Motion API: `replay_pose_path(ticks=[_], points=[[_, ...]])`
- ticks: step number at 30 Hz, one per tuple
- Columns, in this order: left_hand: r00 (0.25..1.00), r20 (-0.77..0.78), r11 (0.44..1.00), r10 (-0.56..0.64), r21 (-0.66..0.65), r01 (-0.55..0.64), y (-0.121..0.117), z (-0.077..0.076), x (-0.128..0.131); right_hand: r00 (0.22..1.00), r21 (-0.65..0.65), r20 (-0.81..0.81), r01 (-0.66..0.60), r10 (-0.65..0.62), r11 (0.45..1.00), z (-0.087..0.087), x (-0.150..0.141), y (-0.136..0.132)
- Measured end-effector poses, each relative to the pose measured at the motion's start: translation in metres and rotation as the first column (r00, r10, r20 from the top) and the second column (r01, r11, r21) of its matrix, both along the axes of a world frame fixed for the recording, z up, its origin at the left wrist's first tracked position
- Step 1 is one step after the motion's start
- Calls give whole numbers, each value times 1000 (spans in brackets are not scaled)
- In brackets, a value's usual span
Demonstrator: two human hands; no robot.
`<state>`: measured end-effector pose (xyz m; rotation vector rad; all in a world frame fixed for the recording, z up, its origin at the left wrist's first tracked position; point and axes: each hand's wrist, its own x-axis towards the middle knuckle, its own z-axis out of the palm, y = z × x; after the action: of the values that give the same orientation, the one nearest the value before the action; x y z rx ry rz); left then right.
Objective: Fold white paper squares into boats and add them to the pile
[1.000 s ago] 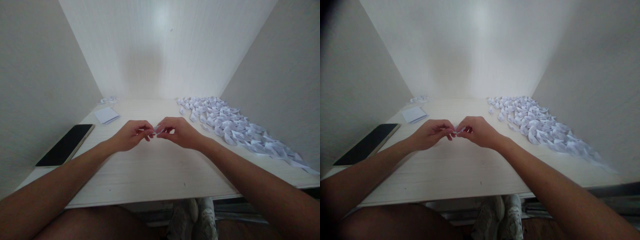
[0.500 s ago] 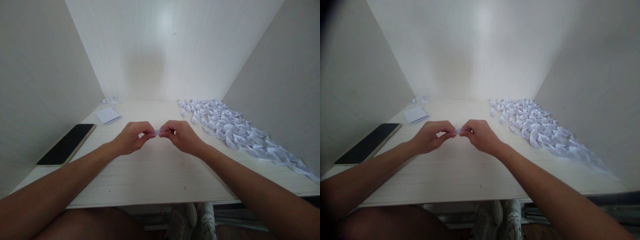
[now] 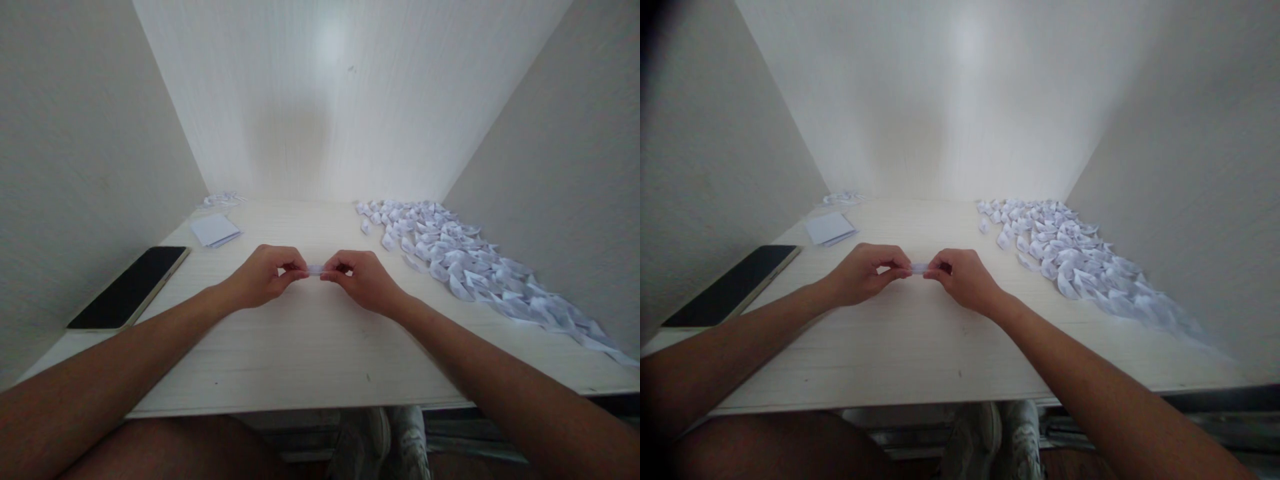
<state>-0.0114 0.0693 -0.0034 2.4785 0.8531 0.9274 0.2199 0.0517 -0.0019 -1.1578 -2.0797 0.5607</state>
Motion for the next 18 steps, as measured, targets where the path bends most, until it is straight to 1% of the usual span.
replay_pose_path(ticks=[4,6,9,14,16,18], points=[[999,-22,999,-30,17,30,0,0,0,999,7,40,-20,19,1000,-4,1,2],[999,-25,1000,-23,9,23,0,0,0,998,28,54,-20,19,999,-4,0,2],[999,-7,999,39,-24,-39,-1,-1,2,999,100,44,-37,32,994,-6,0,1],[980,80,979,180,-108,-171,-2,-9,8,999,235,4,-54,55,971,-15,0,-1],[971,106,974,212,-106,-201,-3,-11,10,999,255,3,-45,45,966,-18,-1,-1],[968,132,974,215,-108,-201,-4,-12,11,999,256,2,-39,40,966,-20,-1,-2]])
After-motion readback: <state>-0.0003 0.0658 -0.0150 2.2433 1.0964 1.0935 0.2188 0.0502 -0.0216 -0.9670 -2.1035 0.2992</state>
